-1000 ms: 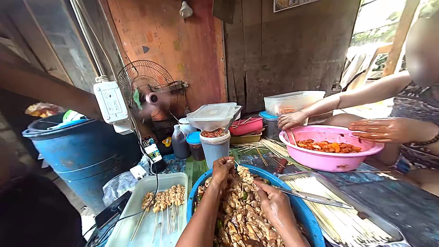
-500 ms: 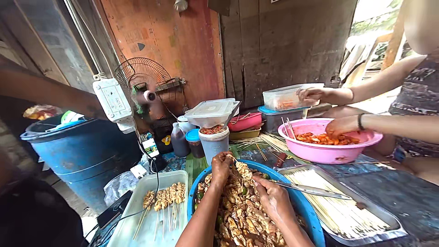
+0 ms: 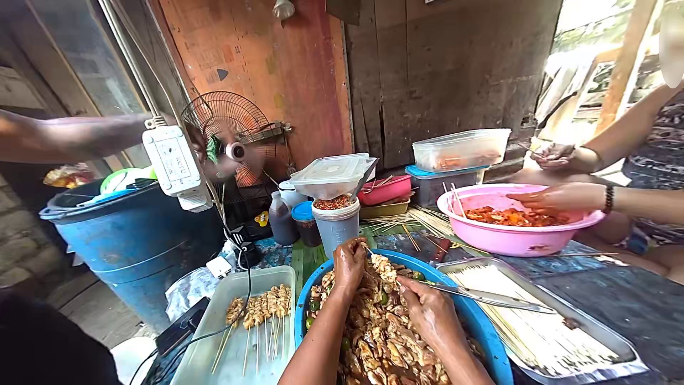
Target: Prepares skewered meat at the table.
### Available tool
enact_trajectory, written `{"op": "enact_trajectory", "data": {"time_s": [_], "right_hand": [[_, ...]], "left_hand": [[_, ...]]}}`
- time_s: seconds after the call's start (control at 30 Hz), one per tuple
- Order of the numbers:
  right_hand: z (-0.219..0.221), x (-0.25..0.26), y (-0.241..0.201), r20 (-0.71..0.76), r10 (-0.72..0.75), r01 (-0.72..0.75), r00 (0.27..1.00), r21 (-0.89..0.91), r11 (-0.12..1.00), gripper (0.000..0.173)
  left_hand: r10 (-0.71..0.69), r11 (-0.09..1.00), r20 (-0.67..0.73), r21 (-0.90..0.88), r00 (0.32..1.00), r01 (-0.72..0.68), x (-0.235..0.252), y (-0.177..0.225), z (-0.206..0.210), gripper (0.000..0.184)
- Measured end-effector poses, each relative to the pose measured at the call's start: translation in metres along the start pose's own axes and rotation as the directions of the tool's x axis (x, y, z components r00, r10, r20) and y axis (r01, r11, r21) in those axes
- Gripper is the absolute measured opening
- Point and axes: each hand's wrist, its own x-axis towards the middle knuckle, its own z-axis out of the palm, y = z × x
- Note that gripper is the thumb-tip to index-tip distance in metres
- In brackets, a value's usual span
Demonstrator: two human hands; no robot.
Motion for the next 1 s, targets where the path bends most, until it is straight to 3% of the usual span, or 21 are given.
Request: {"op": "enact_trajectory", "data": {"time_s": [0.17, 0.37, 0.5, 0.6, 0.67, 0.83, 1.0], "right_hand": [[-0.001, 0.000, -0.002, -0.002, 0.037, -0.037, 0.999, 0.015, 0.999, 0.029], [0.007, 0.008, -0.002, 0.051, 0.175, -0.181, 0.983, 0.148, 0.972, 0.029], [0.006, 0.013, 0.004, 0.019, 0.196, -0.194, 0.981, 0.239, 0.951, 0.027], [0.008, 0.016, 0.008, 0.016, 0.210, -0.201, 0.978, 0.363, 0.910, 0.027], [0.008, 0.017, 0.007, 0.011, 0.229, -0.210, 0.973, 0.441, 0.872, 0.028], [0.004, 0.014, 0.004, -0.006, 0.262, -0.216, 0.965, 0.548, 0.808, 0.027], [0.003, 0.013, 0.002, -0.025, 0.270, -0.199, 0.963, 0.614, 0.764, 0.027]], "left_hand": [[0.069, 0.992, 0.036, 0.100, 0.997, -0.072, -0.007, 0.007, 0.002, 0.023], [0.087, 0.982, 0.108, 0.161, 0.990, -0.104, -0.010, 0.017, 0.002, 0.023], [0.060, 0.996, 0.124, -0.073, 0.990, -0.052, -0.011, 0.018, 0.003, 0.026], [-0.094, 0.940, 0.224, -0.301, 0.970, 0.161, -0.006, 0.013, 0.003, 0.053], [-0.152, 0.908, 0.301, -0.334, 0.942, 0.254, -0.003, 0.008, 0.004, 0.064], [-0.205, 0.862, 0.351, -0.378, 0.913, 0.339, -0.006, 0.005, 0.000, 0.019], [-0.191, 0.895, 0.334, -0.326, 0.923, 0.303, -0.006, 0.002, 0.001, 0.018]]}}
